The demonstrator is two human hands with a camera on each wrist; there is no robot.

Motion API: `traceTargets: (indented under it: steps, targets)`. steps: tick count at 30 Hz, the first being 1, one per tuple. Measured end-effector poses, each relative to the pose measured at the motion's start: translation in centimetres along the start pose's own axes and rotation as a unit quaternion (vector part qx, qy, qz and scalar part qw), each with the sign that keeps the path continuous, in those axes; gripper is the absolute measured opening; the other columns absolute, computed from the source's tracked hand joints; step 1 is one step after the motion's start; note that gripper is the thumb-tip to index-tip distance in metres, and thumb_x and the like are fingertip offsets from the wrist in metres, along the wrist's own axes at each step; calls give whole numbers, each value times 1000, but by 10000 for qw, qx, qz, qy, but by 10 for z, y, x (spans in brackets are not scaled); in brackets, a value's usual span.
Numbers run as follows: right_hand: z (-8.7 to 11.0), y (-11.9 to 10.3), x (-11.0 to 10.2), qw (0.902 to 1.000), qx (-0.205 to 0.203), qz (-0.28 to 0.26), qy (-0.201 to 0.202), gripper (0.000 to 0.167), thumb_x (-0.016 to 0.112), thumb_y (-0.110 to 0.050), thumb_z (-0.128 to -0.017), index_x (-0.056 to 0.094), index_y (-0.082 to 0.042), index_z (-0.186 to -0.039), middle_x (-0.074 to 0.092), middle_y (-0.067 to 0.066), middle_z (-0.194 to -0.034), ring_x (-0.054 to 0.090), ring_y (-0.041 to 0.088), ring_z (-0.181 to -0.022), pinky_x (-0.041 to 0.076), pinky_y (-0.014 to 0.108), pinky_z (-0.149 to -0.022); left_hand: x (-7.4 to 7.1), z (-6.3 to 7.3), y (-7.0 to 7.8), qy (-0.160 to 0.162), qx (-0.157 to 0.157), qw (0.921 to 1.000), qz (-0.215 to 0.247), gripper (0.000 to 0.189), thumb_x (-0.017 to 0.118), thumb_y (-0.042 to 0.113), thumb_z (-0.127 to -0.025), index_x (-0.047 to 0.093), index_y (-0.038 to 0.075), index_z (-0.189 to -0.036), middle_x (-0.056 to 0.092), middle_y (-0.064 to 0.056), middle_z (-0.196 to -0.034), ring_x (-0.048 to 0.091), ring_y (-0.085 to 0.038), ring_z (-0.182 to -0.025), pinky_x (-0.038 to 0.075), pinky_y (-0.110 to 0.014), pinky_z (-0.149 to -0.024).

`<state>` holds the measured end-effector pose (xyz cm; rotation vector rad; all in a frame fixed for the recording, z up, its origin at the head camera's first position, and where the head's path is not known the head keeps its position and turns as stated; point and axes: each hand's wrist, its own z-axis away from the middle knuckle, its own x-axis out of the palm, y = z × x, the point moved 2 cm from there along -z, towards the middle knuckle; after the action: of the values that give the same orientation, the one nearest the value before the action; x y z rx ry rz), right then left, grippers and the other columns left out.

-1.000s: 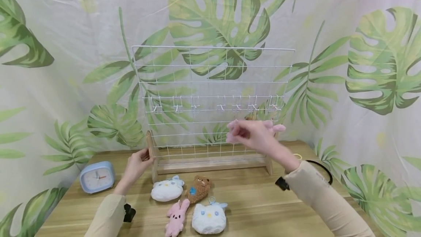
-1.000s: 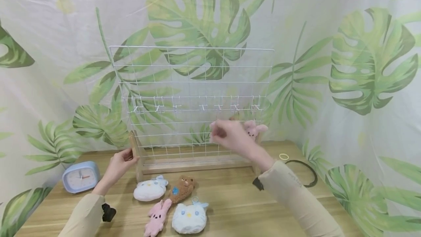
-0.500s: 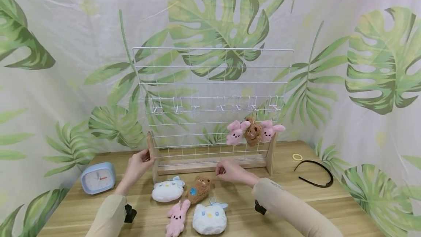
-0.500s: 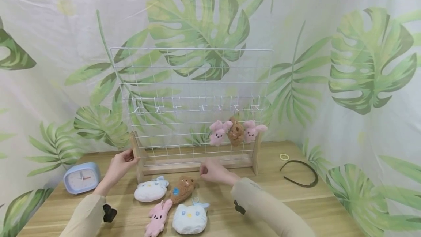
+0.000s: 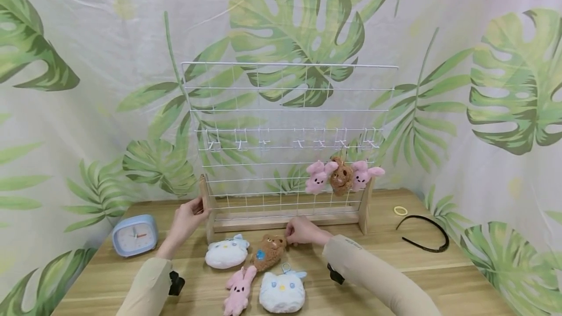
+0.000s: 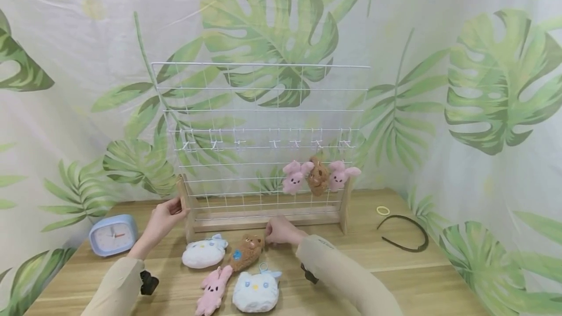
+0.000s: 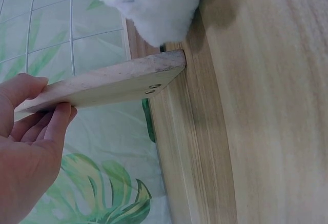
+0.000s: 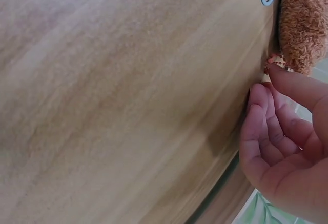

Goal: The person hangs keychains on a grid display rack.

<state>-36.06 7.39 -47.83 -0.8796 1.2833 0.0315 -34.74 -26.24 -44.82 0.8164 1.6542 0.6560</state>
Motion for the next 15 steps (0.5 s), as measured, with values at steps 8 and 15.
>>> traceTargets:
  steps: [8, 15]
  targets:
    - [-4, 0, 2, 9997, 207, -49, -128, 11, 68, 3, -83, 72, -3, -75, 71, 11, -64, 62, 12, -50, 40, 13, -44, 1, 0, 1, 75, 87, 9999, 46, 51, 60, 6, -96, 46, -15, -139, 58, -33, -132, 60, -44, -122, 60, -33, -92]
    - [-5, 0, 1, 9994, 239, 29, -247, 13, 69, 2, -82, 72, -4, -70, 71, 15, -63, 51, 4, -45, 37, 13, -44, 1, 1, 1, 71, 42, 10000, 23, 51, 61, 7, -96, 46, -16, -139, 58, -34, -131, 60, -44, -122, 60, -35, -91]
